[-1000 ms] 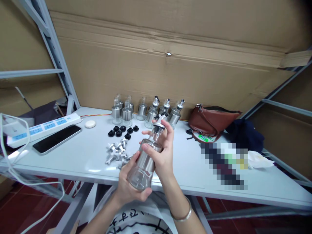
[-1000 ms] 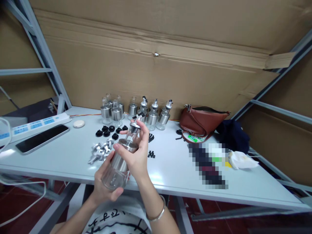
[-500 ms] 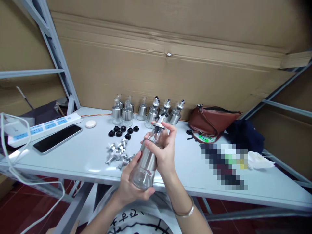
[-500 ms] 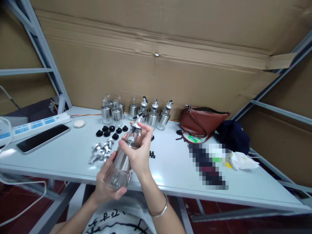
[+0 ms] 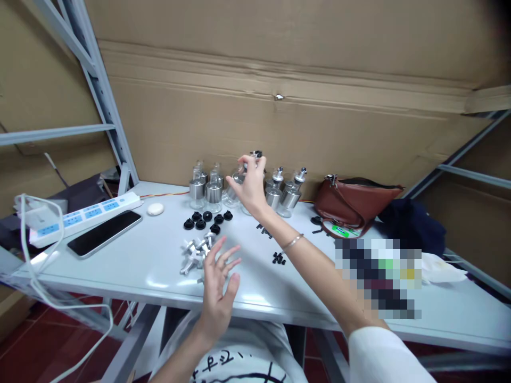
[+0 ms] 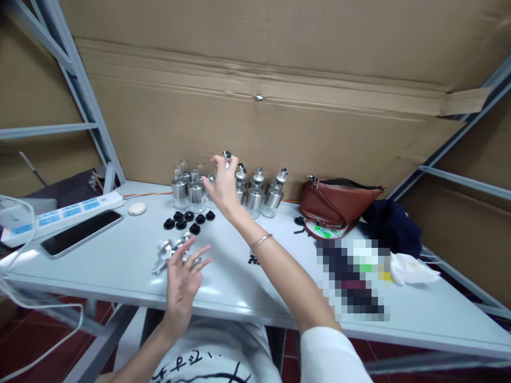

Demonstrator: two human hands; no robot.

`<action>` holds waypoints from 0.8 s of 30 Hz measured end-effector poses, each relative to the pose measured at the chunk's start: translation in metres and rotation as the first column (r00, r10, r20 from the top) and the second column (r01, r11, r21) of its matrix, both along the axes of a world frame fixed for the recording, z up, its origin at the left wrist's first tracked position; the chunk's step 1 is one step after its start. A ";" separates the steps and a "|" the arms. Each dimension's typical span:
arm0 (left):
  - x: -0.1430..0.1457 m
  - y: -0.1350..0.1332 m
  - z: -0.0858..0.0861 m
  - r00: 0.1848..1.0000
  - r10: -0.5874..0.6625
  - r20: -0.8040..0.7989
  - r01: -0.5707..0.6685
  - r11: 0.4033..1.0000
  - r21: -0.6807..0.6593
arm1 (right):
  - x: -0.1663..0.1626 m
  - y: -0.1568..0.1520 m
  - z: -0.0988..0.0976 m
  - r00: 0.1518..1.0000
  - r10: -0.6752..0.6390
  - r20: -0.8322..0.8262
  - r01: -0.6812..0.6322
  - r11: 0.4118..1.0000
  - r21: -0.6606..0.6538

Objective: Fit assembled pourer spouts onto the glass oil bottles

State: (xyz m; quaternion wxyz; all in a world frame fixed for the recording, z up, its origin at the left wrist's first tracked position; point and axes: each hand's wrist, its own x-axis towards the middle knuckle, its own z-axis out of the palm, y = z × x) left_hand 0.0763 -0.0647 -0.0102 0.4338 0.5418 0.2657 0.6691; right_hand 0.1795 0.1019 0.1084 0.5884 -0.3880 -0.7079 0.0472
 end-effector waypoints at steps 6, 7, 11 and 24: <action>-0.001 0.000 -0.004 0.999 -0.028 -0.039 0.028 1.000 -0.002 | -0.001 0.045 -0.033 0.963 -0.102 0.250 0.142 0.979 -0.145; -0.001 0.000 -0.004 0.999 -0.031 -0.040 0.031 1.000 -0.001 | -0.001 0.049 -0.036 0.962 -0.110 0.251 0.153 0.975 -0.161; -0.002 0.001 -0.003 0.998 -0.024 -0.053 0.024 1.000 0.005 | 0.001 0.060 -0.044 0.963 -0.113 0.243 0.165 0.965 -0.206; -0.012 -0.001 0.004 0.853 0.056 -0.518 0.172 0.908 0.382 | -0.008 -0.029 -0.036 0.834 0.037 0.550 0.053 0.988 -0.148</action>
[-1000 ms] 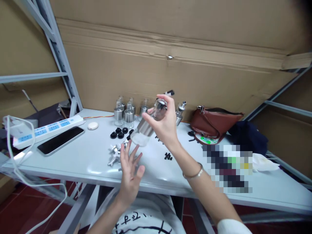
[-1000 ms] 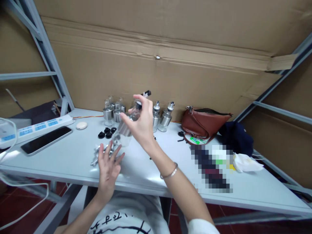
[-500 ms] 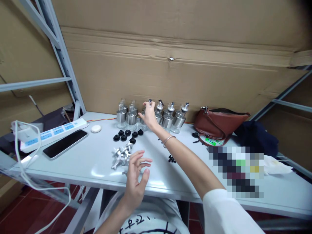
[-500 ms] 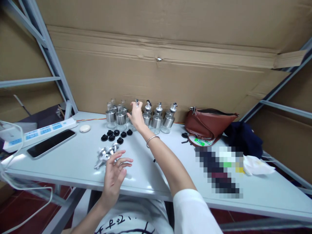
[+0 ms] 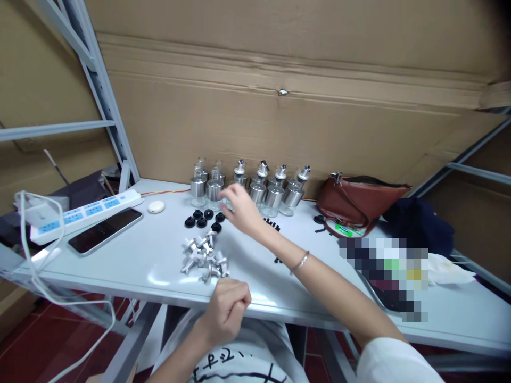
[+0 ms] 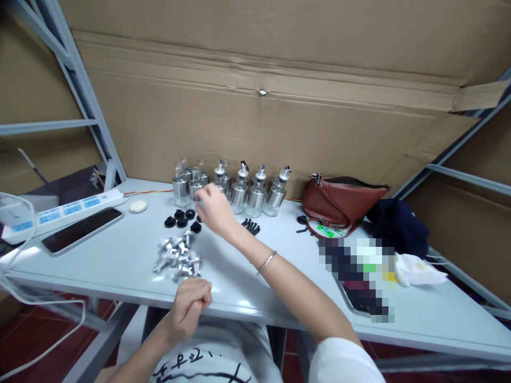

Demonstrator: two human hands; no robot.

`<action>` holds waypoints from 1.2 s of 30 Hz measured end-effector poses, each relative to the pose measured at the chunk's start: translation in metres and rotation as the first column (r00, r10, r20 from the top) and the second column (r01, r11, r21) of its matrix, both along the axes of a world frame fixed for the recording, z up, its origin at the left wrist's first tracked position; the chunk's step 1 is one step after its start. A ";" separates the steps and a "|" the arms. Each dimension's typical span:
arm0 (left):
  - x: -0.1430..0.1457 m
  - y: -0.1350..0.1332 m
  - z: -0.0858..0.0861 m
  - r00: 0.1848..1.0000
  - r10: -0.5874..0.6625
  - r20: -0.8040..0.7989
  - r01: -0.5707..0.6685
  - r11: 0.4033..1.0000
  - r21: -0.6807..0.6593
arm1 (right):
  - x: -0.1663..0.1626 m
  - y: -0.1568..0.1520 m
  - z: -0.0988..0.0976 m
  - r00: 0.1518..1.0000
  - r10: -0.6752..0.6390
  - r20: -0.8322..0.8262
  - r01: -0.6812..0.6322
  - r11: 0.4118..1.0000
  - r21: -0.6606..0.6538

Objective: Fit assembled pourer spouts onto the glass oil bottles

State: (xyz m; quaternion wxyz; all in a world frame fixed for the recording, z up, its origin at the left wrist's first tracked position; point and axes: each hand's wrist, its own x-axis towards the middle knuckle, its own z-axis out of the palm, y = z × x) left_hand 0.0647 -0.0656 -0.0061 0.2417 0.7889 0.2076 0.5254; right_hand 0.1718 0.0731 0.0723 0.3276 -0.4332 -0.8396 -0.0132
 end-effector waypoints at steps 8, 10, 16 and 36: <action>0.004 0.000 -0.002 0.991 0.058 -0.118 -0.058 0.998 0.004 | -0.021 -0.026 -0.013 0.910 0.229 0.346 -0.139 0.954 -0.266; 0.004 0.000 0.000 0.988 0.064 -0.140 -0.070 0.997 -0.038 | -0.019 -0.022 -0.016 0.923 0.211 0.321 -0.130 0.958 -0.257; 0.003 -0.002 -0.001 0.989 0.134 -0.060 -0.142 0.979 -0.149 | -0.006 -0.034 -0.002 0.968 0.121 0.222 -0.072 0.974 -0.217; 0.004 0.002 -0.001 0.963 0.211 0.165 -0.184 0.969 -0.162 | 0.038 -0.129 -0.026 0.477 -0.271 -0.836 -0.481 0.715 -0.506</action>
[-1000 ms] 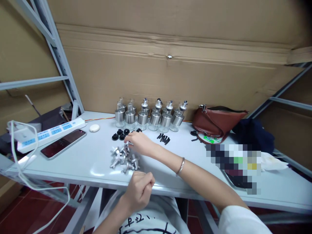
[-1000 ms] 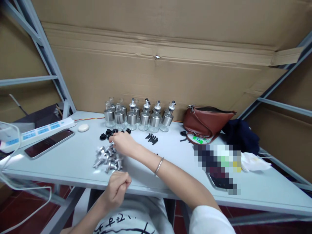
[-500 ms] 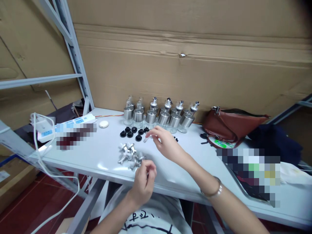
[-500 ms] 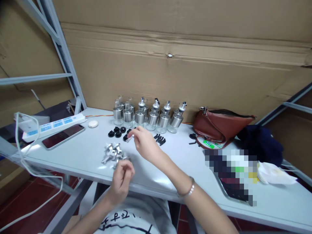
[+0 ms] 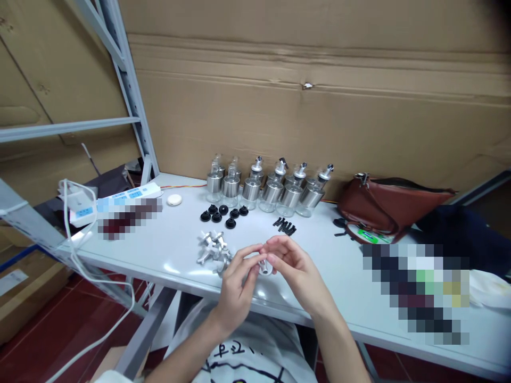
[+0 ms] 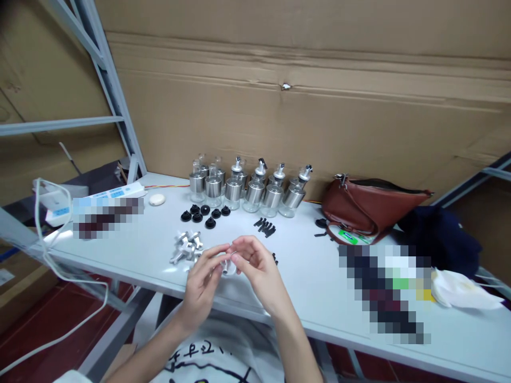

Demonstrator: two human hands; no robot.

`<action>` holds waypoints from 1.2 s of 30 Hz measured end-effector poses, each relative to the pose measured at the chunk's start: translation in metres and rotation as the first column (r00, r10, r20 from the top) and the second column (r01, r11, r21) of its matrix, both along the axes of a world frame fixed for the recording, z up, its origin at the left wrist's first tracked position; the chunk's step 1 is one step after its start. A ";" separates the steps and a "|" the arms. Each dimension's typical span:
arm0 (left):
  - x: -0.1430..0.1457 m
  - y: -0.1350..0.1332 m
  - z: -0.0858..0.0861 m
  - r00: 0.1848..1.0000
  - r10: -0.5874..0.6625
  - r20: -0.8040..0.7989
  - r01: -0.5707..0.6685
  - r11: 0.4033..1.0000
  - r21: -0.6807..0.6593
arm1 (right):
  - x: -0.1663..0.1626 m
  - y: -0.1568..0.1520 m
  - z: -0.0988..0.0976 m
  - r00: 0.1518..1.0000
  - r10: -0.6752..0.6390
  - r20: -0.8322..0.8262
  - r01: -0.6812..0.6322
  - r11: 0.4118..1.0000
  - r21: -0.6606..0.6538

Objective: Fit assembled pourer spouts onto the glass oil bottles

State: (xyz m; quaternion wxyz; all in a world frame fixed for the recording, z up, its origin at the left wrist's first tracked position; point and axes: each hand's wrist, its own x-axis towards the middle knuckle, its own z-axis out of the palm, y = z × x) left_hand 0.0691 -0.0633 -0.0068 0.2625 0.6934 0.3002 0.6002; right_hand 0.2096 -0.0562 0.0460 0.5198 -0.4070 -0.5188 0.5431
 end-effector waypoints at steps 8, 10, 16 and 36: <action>0.001 0.002 -0.002 1.000 -0.015 -0.017 0.015 0.999 0.035 | -0.004 0.000 -0.004 0.969 -0.059 -0.238 0.025 0.990 -0.142; 0.001 0.002 -0.003 1.000 0.013 0.000 -0.013 1.000 -0.018 | -0.005 0.000 -0.009 0.983 -0.081 -0.167 0.068 0.994 -0.084; 0.003 0.002 -0.003 0.999 -0.012 0.030 0.015 0.993 -0.117 | -0.004 -0.003 -0.016 0.969 -0.233 0.085 0.225 0.970 0.096; 0.001 0.001 0.003 0.997 -0.063 -0.053 0.061 0.998 -0.027 | 0.021 -0.009 -0.019 0.770 -0.484 0.416 0.342 0.863 0.371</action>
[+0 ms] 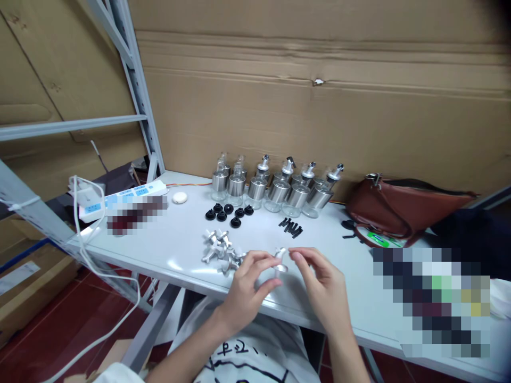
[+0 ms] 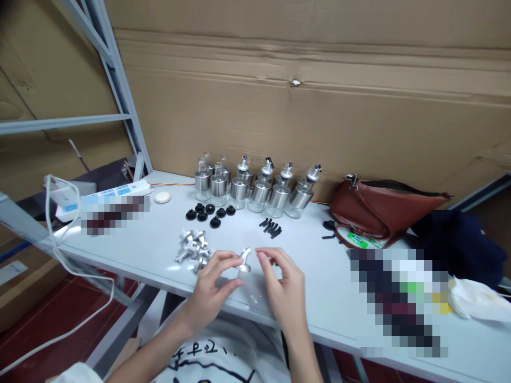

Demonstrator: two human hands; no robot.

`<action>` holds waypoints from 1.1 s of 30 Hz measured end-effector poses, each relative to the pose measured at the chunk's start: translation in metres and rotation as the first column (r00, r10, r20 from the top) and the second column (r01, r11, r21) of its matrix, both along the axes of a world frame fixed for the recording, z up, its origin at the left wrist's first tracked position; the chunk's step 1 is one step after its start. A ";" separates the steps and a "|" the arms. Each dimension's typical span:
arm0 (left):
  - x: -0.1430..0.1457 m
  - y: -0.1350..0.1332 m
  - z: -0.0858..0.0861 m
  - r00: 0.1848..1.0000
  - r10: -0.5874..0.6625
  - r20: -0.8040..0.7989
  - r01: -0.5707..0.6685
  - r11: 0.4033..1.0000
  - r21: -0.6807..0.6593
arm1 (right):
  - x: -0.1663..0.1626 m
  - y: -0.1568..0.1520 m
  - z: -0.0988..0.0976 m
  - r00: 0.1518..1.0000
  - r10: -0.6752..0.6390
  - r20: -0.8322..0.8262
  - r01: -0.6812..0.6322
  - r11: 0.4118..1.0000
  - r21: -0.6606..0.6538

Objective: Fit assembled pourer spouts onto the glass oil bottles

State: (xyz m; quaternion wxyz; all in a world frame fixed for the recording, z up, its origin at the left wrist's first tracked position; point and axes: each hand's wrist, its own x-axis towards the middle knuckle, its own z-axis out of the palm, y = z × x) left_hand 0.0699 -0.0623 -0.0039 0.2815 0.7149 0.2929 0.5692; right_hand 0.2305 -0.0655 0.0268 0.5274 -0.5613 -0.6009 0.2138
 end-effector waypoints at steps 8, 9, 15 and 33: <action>0.000 -0.003 0.000 0.999 0.047 0.021 -0.045 0.997 -0.064 | 0.055 0.009 -0.044 0.819 -0.287 0.497 0.305 0.951 0.048; 0.000 -0.003 0.000 0.999 0.048 0.018 -0.047 0.997 -0.059 | 0.057 0.010 -0.048 0.817 -0.275 0.508 0.298 0.954 0.037; 0.000 -0.002 0.001 0.999 0.052 0.003 -0.051 0.997 -0.061 | 0.055 0.013 -0.055 0.844 -0.230 0.484 0.257 0.966 0.011; 0.003 -0.001 -0.003 0.998 -0.014 0.069 0.020 0.995 -0.093 | -0.004 0.004 -0.006 0.995 -0.029 -0.094 0.028 1.000 -0.009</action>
